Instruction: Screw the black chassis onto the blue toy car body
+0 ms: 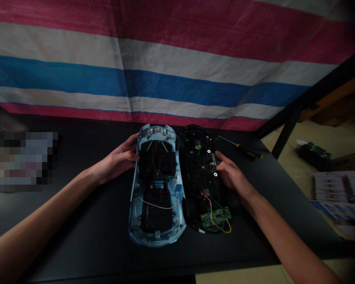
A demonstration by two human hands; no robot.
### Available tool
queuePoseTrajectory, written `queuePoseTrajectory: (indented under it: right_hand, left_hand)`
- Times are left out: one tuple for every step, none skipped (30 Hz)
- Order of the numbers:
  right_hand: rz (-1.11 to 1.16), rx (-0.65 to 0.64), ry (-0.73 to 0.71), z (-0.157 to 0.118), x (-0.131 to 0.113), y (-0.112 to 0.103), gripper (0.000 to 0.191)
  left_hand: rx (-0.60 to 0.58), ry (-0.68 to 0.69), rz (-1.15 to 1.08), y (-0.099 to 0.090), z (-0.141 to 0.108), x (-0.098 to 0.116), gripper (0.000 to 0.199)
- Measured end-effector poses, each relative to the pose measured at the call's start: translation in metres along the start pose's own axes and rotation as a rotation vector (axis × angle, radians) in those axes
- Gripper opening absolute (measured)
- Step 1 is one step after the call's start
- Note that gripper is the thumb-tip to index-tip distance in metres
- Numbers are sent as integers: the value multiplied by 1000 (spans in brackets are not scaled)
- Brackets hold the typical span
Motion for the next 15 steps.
queuePoseTrajectory:
  right_hand:
    - [-2, -1, -1, 1, 1, -1, 42]
    - [-1, -2, -4, 2, 2, -1, 44]
    - [4, 0, -6, 2, 2, -2, 44]
    - [11, 3, -8, 2, 2, -2, 43]
    - [20, 6, -9, 2, 3, -2, 42]
    - [26, 8, -8, 2, 3, -2, 41]
    - [30, 13, -8, 2, 2, -2, 41]
    - [31, 19, -8, 2, 2, -1, 41]
    - [30, 28, -9, 1, 2, -1, 42]
    - [29, 34, -10, 1, 2, -1, 41]
    - [28, 37, -10, 1, 2, -1, 41]
    - [28, 36, -11, 1, 2, -1, 40]
    - [29, 33, -11, 1, 2, -1, 40]
    - [29, 27, -11, 2, 2, -1, 41]
    - [29, 23, -11, 2, 2, -1, 41]
  left_hand:
    - [-1, 4, 2, 0, 0, 0, 68]
    - [0, 5, 7, 0, 0, 0, 67]
    - [4, 5, 13, 0, 0, 0, 67]
    - [8, 3, 18, 0, 0, 0, 68]
    - [14, 0, 23, 0, 0, 0, 68]
    - [19, -5, 29, 0, 0, 1, 69]
    - [23, -8, 33, 0, 0, 1, 69]
    - [27, -11, 36, 1, 0, 1, 70]
    - [32, -14, 39, 1, 0, 1, 70]
    - [35, -15, 40, 1, 0, 2, 69]
    - [36, -12, 39, 1, 0, 2, 69]
    - [35, -8, 37, 1, 0, 2, 68]
    - [32, -3, 37, 2, 0, 2, 67]
    - [26, 1, 38, 2, 0, 2, 67]
    - [20, 7, 38, 2, 0, 2, 66]
Point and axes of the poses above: each hand's wrist, its own z-axis towards the middle knuckle, its own y-axis out of the palm, x = y × z, the point moved 2 cm from there along z, towards the middle knuckle, and after that the axes turned 15 degrees about x, right-handed, at the moved point
